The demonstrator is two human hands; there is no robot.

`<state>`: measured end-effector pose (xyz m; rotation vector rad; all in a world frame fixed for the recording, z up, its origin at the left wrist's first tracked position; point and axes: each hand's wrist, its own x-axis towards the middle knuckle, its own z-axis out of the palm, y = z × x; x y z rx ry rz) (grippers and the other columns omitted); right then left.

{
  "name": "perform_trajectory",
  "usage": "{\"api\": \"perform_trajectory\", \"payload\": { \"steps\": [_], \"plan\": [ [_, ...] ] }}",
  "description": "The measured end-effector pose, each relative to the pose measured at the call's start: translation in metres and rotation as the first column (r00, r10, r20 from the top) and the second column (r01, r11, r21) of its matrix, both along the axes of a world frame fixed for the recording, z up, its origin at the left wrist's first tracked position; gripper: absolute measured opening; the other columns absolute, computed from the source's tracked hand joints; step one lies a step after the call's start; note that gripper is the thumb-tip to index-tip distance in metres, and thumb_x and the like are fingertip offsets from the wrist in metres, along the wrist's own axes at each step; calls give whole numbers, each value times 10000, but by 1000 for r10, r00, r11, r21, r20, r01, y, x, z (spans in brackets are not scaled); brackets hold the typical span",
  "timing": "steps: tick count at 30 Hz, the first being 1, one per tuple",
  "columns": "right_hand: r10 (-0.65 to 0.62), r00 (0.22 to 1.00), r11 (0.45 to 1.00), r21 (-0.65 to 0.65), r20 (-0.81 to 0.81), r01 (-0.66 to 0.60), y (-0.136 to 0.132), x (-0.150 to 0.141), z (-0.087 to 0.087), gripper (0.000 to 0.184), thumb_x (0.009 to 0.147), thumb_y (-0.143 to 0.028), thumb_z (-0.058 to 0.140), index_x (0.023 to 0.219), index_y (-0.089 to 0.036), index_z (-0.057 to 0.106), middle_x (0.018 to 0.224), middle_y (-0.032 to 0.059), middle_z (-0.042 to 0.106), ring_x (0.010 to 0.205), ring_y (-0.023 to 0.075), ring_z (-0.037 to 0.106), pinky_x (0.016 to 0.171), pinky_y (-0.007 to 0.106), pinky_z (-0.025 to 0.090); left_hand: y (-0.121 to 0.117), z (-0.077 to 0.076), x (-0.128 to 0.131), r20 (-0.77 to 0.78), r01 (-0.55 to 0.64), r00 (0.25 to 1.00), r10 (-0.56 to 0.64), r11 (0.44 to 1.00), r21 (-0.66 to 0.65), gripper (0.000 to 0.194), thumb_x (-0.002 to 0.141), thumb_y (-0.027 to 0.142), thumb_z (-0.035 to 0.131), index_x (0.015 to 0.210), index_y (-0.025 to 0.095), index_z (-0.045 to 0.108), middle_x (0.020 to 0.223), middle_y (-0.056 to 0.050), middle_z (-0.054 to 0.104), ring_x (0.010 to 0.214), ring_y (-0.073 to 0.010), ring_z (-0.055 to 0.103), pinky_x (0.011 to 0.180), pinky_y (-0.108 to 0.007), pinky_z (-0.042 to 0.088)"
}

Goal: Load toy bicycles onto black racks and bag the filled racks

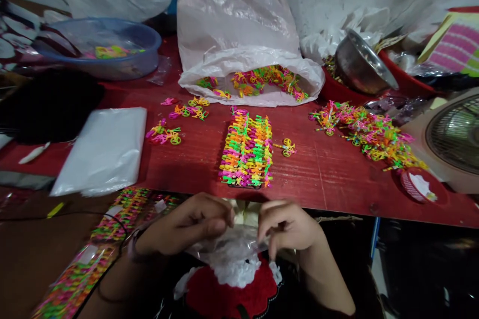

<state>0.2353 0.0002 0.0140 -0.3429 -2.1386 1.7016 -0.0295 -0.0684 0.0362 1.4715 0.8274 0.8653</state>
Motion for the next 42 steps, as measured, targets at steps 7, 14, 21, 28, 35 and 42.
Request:
{"api": "perform_trajectory", "payload": {
  "steps": [7, 14, 21, 28, 35, 42],
  "plan": [
    [-9, 996, 995, -104, -91, -1, 22, 29, -13, 496, 773, -705, 779, 582, -247, 765, 921, 111, 725, 818, 210, 677, 730, 341, 548, 1, -24, -2, 340, -242, 846, 411, 864, -442, 556, 892, 635, 670, 602, 203, 474, 511, 57, 319, 447, -95, 292, 437, -235, 278],
    [-757, 640, 609, -502, -136, 614, 24, 19, -65, 660, 715, -802, 727, 472, -253, 452, 390, -70, 232, 411, 129, 314, 457, 275, 373, 21, -56, -6, 417, -316, 741, 526, 821, -475, 440, 784, 479, 851, 695, 163, 558, 601, 53, 426, 484, -56, 340, 492, -195, 376],
    [-808, 587, 473, -538, 49, 698, 41, -4, -72, 414, 775, -579, 821, 830, -210, 641, 519, -88, 400, 454, 89, 305, 448, 234, 265, 27, -89, -32, 334, -369, 767, 548, 802, -470, 357, 741, 413, 893, 760, 151, 650, 643, 3, 581, 551, -102, 508, 557, -224, 448],
    [-831, 556, 523, -370, -19, 768, 65, -28, -72, 347, 882, -538, 738, 866, -216, 609, 702, -47, 519, 616, 116, 422, 588, 248, 352, 62, -93, -20, 282, -509, 677, 680, 709, -488, 410, 717, 452, 897, 874, 182, 632, 763, 18, 613, 612, -95, 541, 536, -180, 420],
    [-782, 616, 595, -178, 94, 784, 37, -14, -75, 308, 920, -504, 686, 886, -201, 648, 785, -2, 604, 731, 150, 521, 666, 250, 433, 38, -92, -4, 185, -598, 655, 733, 652, -467, 402, 735, 411, 904, 956, 183, 656, 790, 45, 589, 565, -58, 448, 500, -150, 375],
    [-744, 637, 590, -247, 203, 769, -48, -2, -85, 243, 910, -442, 718, 946, -203, 703, 858, 32, 677, 766, 173, 595, 709, 268, 493, -37, -113, -8, 35, -494, 811, 584, 716, -494, 350, 737, 383, 881, 1006, 212, 735, 953, -67, 723, 852, -205, 668, 758, -275, 549]
  ]
}}
